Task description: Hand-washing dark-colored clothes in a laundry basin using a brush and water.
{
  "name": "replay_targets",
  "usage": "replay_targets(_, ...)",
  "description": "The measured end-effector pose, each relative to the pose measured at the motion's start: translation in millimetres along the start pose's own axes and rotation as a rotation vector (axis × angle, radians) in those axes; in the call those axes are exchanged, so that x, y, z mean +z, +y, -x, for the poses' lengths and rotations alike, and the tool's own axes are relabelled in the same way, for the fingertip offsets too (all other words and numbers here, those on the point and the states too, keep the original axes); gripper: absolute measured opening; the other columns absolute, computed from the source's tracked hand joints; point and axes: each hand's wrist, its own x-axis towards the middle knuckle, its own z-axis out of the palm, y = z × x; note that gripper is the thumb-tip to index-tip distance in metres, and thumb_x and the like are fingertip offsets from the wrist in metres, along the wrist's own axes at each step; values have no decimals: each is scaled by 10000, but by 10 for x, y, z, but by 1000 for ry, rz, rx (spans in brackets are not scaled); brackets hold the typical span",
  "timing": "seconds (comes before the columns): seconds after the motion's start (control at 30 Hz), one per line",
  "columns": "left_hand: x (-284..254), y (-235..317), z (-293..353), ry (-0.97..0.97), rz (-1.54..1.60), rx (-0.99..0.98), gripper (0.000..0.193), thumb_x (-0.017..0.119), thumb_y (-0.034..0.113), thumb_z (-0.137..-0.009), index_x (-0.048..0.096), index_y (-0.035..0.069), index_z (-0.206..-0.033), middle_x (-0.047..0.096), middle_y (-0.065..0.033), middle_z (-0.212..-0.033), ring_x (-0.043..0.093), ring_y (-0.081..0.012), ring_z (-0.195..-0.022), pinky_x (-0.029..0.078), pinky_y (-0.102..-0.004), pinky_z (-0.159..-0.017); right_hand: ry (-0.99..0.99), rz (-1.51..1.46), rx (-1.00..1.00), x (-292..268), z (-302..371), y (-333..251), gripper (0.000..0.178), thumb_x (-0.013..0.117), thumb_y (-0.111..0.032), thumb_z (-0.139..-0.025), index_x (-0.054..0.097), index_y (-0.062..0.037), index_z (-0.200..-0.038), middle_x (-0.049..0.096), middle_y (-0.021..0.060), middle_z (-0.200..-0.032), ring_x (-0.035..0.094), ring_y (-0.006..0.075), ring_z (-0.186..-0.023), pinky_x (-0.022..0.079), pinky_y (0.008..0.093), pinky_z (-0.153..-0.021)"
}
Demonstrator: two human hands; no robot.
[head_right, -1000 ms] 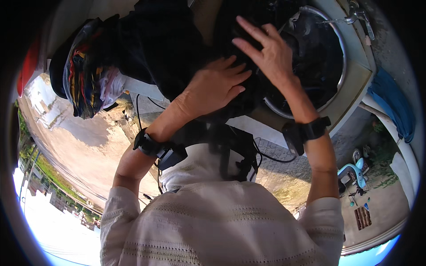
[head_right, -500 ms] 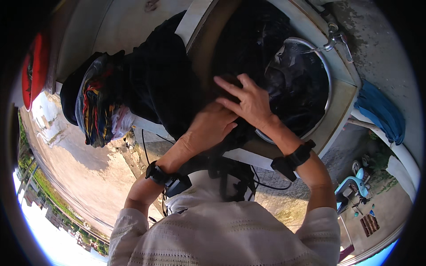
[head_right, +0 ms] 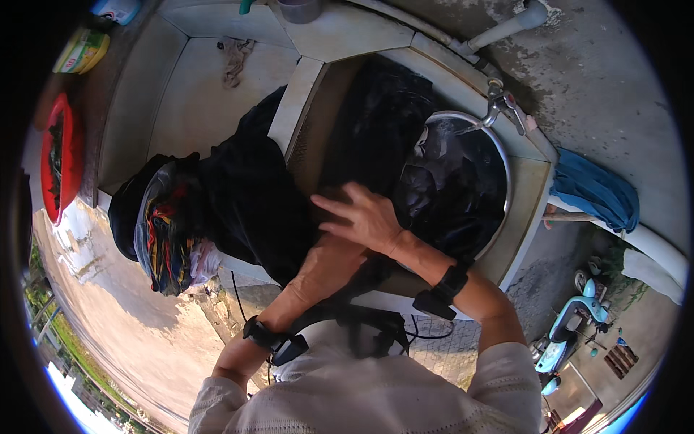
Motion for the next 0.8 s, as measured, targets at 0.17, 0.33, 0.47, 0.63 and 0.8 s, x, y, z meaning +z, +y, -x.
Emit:
replay_targets(0.17, 17, 66, -44, 154, 9, 87, 418, 670, 178, -820, 595, 60, -1214, 579, -105, -1269, 491, -304, -1238, 397, -400, -1057, 293, 351, 367, -442, -1209, 925, 476, 642, -520, -842, 627, -295, -1262, 566, 97, -941, 617, 292, -885, 503, 397, -708)
replay_targets(0.33, 33, -18, 47, 137, 17, 20, 418, 659, 171, -828, 591, 61, -1227, 581, -102, -1274, 496, -308, -1239, 388, -399, -1068, 107, 119, 179, -185, -755, 370, 454, 687, -445, -833, 628, -311, -1263, 550, 107, -901, 616, 289, -807, 502, 376, -704)
replay_targets(0.47, -123, 24, -7, 49, 201, -70, 406, 653, 165, -834, 599, 55, -1220, 586, -97, -1279, 492, -303, -1250, 381, -400, -1075, -41, 42, -116, 86, -67, -63, 478, 725, -447, -788, 638, -350, -1248, 541, 80, -922, 631, 263, -821, 541, 360, -704)
replay_targets(0.63, 0, 99, -58, 151, 60, 47, 386, 653, 158, -832, 611, 66, -1204, 594, -95, -1268, 520, -289, -1218, 396, -398, -1057, 359, 420, 286, -406, -1367, 1057, 458, 680, -453, -837, 622, -295, -1263, 546, 113, -929, 613, 267, -884, 513, 367, -685)
replay_targets(0.8, -15, -25, -24, 162, 18, 27, 342, 631, 173, -854, 623, 71, -1180, 591, -90, -1265, 530, -281, -1199, 403, -387, -1049, 61, 179, 161, -249, -749, 417, 474, 694, -458, -823, 626, -301, -1265, 556, 89, -942, 624, 279, -812, 506, 365, -668)
